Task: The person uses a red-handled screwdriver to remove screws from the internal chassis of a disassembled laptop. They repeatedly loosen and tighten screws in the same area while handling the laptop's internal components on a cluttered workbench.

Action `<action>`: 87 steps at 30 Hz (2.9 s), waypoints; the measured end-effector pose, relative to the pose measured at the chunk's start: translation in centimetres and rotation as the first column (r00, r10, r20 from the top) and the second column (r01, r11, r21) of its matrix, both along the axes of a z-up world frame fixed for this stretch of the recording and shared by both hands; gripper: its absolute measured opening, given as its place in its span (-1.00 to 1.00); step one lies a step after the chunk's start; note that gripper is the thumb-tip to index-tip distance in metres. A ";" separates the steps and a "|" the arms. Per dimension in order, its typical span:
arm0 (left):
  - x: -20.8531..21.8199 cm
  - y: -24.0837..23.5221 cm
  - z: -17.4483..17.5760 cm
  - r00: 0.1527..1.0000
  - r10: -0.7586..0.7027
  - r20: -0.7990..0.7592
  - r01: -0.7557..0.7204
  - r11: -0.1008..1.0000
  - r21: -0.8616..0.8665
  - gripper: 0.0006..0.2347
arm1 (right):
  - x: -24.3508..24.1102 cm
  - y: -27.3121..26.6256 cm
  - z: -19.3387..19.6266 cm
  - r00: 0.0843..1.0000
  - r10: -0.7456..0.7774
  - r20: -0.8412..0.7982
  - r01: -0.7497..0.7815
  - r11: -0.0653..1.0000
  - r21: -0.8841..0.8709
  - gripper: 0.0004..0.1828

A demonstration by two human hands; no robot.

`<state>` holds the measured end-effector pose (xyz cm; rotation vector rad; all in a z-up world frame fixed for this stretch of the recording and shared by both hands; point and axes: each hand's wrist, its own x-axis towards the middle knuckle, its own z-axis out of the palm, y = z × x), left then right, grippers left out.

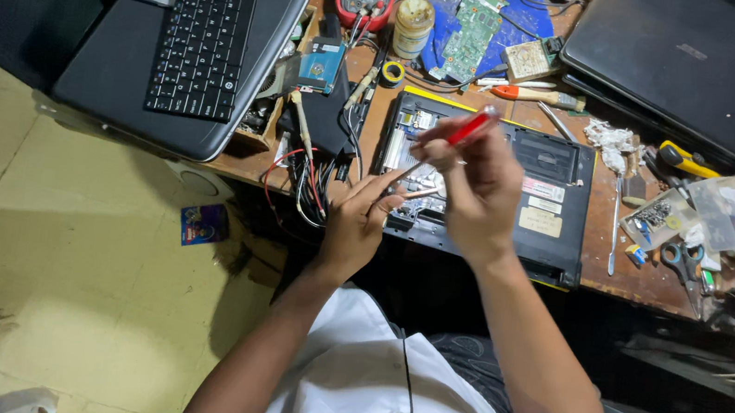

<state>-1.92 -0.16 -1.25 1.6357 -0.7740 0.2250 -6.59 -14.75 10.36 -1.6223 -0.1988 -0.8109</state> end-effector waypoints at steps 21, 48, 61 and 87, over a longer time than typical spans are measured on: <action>3.9 -9.4 -4.1 0.964 -0.252 -0.083 0.261 0.958 0.119 -0.78 | -1.6 -11.1 -11.7 0.929 -0.003 -0.371 0.139 0.930 0.340 -0.89; 3.4 -8.5 -3.4 0.959 -0.238 -0.153 0.258 0.958 0.124 -0.91 | -2.0 -11.7 -13.8 0.953 -0.022 -0.301 0.141 0.915 0.378 -0.88; 3.1 -8.2 -1.1 0.945 -0.241 -0.223 0.256 0.966 0.042 -0.75 | -2.0 -12.0 -13.7 0.968 -0.008 -0.253 0.144 0.840 0.524 -0.88; 3.4 -8.6 -2.8 0.963 -0.223 -0.150 0.233 0.971 0.053 -0.77 | -1.9 -12.3 -14.7 0.966 -0.044 -0.253 0.164 0.865 0.475 -0.85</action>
